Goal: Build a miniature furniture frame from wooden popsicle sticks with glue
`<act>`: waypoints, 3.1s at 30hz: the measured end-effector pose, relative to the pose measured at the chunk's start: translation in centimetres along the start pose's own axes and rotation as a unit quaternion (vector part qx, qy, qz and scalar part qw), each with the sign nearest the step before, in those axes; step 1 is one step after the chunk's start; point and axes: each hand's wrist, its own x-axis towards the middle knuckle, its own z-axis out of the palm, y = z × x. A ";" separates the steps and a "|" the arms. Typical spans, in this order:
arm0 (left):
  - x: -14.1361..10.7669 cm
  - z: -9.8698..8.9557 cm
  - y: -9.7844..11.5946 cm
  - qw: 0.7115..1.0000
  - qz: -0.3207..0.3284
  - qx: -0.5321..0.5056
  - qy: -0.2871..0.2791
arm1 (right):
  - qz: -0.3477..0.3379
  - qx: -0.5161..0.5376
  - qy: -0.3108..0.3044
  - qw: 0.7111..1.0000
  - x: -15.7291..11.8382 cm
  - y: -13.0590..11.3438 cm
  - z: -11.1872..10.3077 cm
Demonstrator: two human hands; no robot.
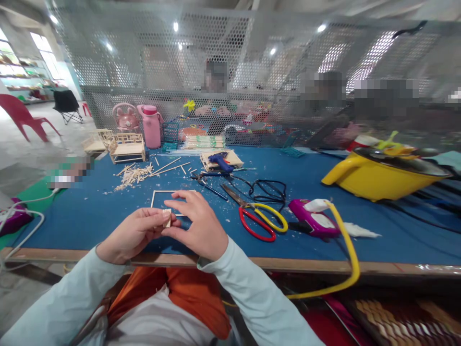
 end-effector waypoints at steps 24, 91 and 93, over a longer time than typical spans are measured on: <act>0.2 0.2 -0.2 0.998 -0.041 -0.038 -0.003 | 0.013 0.062 0.028 0.998 -0.2 0.8 1.7; 6.4 -1.8 3.4 0.984 0.167 0.043 -0.051 | -0.061 -0.026 0.107 0.992 4.8 6.7 2.1; 6.1 -1.5 3.5 0.987 0.151 -0.001 -0.051 | -0.054 -0.001 0.116 0.992 4.9 6.4 2.0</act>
